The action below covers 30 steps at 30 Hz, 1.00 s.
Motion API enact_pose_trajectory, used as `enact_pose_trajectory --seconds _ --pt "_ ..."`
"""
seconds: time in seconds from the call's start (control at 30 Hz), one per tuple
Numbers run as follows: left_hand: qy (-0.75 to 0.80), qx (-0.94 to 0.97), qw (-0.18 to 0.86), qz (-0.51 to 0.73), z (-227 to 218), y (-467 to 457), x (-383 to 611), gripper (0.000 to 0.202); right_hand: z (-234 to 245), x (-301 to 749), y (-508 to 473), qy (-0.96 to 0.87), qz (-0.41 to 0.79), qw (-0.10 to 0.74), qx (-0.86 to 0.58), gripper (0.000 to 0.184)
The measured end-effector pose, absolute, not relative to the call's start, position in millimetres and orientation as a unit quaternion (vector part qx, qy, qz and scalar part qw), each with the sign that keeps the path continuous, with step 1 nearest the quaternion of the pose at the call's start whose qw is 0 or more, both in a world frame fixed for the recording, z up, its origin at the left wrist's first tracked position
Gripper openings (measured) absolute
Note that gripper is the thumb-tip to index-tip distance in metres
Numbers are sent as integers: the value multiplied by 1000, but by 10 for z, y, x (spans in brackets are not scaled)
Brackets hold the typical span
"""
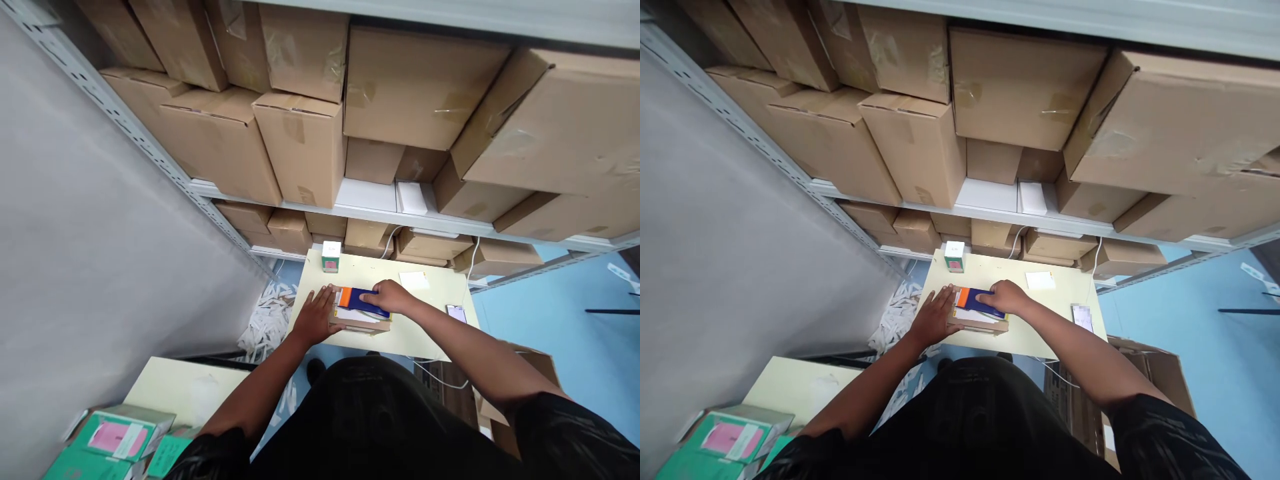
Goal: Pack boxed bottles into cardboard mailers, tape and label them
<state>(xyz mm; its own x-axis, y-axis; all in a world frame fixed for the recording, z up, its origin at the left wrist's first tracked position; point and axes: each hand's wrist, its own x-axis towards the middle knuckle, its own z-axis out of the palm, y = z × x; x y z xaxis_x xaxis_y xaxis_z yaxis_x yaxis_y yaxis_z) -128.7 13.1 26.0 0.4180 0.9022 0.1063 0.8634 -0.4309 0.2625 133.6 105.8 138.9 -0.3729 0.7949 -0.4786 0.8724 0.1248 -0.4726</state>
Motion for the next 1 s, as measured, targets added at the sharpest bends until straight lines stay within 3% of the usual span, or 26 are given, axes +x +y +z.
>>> enact_pose_trajectory --seconds 0.27,0.47,0.6,0.7,0.87,1.0 --pt "517 847 67 108 215 193 -1330 103 1416 2622 993 693 -398 39 600 61" --pt "514 848 59 113 138 215 -1324 106 1219 3487 947 682 -386 93 614 61" --pt "518 843 80 120 114 226 -1270 107 899 3290 1024 700 -358 123 605 61" --pt "517 839 108 130 106 263 -1264 110 644 2967 1155 662 -406 119 619 58" --pt "514 837 133 136 33 319 -1329 110 265 2720 1126 419 -594 48 685 49" --pt "502 839 147 149 -35 302 -1352 111 56 2788 813 388 -567 17 727 49"
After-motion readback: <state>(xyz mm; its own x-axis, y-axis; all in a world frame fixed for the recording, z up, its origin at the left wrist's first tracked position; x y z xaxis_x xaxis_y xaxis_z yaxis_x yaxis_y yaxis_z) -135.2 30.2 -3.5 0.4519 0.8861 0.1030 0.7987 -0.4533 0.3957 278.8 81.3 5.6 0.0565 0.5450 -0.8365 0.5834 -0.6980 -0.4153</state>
